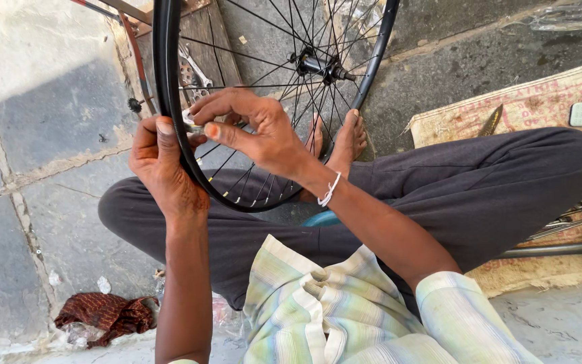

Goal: The person is sitting on the floor and threading small metal components onto the ends of spokes through the holes in a bicycle rim by hand.

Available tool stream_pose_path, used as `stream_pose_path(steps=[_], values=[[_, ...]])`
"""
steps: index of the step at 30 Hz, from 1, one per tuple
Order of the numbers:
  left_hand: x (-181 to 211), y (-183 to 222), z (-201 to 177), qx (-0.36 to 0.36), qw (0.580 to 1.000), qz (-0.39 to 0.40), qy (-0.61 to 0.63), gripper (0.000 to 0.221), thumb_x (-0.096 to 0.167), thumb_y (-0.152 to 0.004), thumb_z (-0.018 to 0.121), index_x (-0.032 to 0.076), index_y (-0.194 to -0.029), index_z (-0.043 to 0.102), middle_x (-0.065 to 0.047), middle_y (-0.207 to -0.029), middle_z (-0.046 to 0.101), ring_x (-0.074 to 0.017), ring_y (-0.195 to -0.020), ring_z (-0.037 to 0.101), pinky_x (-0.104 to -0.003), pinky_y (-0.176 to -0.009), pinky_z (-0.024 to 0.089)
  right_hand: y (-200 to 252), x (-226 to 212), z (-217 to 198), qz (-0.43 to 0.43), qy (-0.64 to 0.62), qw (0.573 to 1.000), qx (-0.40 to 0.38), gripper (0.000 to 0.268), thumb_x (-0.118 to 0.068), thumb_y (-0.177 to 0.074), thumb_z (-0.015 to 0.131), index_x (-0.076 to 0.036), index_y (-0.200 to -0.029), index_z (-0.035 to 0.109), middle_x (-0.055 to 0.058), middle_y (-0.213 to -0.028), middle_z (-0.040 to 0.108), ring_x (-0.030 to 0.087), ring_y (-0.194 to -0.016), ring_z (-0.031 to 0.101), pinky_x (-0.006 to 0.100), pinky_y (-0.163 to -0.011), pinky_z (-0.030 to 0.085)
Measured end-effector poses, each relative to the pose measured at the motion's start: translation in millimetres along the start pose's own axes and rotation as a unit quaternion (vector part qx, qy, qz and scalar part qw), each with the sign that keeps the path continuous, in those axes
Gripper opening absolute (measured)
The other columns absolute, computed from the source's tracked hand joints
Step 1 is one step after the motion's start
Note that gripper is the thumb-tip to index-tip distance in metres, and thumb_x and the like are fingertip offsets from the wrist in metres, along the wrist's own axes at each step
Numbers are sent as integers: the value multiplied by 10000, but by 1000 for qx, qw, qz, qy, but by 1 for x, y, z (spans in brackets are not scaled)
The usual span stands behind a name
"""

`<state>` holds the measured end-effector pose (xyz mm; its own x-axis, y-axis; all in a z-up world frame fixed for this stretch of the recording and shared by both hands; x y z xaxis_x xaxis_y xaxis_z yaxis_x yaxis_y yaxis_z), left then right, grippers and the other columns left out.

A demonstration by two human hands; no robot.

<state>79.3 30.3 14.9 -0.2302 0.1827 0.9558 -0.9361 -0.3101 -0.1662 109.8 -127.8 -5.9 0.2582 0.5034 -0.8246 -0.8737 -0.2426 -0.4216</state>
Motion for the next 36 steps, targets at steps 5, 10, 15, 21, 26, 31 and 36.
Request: stream_pose_path(steps=[5, 10, 15, 21, 26, 31, 36], values=[[-2, 4, -2, 29, 999, -10, -26, 270, 265, -1020, 741, 11, -966, 668, -50, -894, 689, -127, -779, 690, -272, -690, 596, 7, -12, 4, -24, 50, 997, 47, 172, -62, -1056, 666, -40, -1225, 691, 54, -1260, 677, 144, -1145, 697, 298, -1007, 632], [3, 7, 10, -9, 1000, -3, -11, 274, 256, -1029, 757, -12, -1041, 697, -61, -934, 695, -115, -794, 662, -287, -743, 605, 8, -13, 4, -14, -15, 999, 30, 138, -113, -1045, 670, -40, -1152, 625, 78, -1290, 643, 141, -1084, 699, 283, -937, 640], [3, 11, 14, 5, 1000, -1, -24, 263, 250, -1030, 752, 1, -991, 676, -55, -873, 671, -114, -721, 647, -274, -660, 587, 7, -6, -2, 4, 85, 996, 34, 209, -215, -1098, 622, -58, -1234, 651, 68, -1094, 707, 120, -921, 698, 229, -778, 618], [2, 8, 11, 9, 1000, -13, -9, 264, 256, -1043, 728, 2, -1016, 662, -68, -897, 686, -111, -753, 669, -269, -676, 597, 11, -34, 8, -107, 308, 942, 79, 344, -351, -1148, 515, -106, -1366, 617, 67, -1264, 654, 194, -1200, 621, 336, -1017, 565], [2, 11, 14, -8, 1000, -10, -16, 284, 280, -1069, 696, 1, -1025, 662, -62, -900, 679, -95, -736, 656, -273, -676, 602, 3, -10, 7, -1, 197, 980, -34, 382, -332, -1088, 600, -92, -1384, 630, 46, -1258, 699, 176, -1134, 635, 311, -918, 574], [0, 11, 6, 16, 999, -7, -43, 316, 310, -1057, 715, 9, -986, 650, -62, -841, 668, -121, -728, 674, -282, -661, 606, 4, -3, -1, 19, 74, 997, -13, 301, -261, -1096, 615, -107, -1350, 658, 65, -1310, 693, 140, -1155, 688, 281, -895, 579], [-1, 15, 1, 16, 998, -3, -63, 344, 335, -1053, 719, 20, -943, 634, -63, -815, 667, -126, -674, 660, -267, -631, 572, 8, 8, 2, 78, 28, 994, 71, 236, -176, -1052, 657, -95, -1261, 729, 38, -1112, 769, 141, -1037, 752, 313, -887, 648]])
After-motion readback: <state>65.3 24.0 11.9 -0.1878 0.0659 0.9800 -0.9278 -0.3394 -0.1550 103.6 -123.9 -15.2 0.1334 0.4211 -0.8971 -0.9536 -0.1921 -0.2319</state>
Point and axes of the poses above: each hand's wrist, its own y-axis away from the middle knuckle, its own z-axis out of the palm, x = y × z, the point moved 9 cm from there along -y, towards the middle knuckle
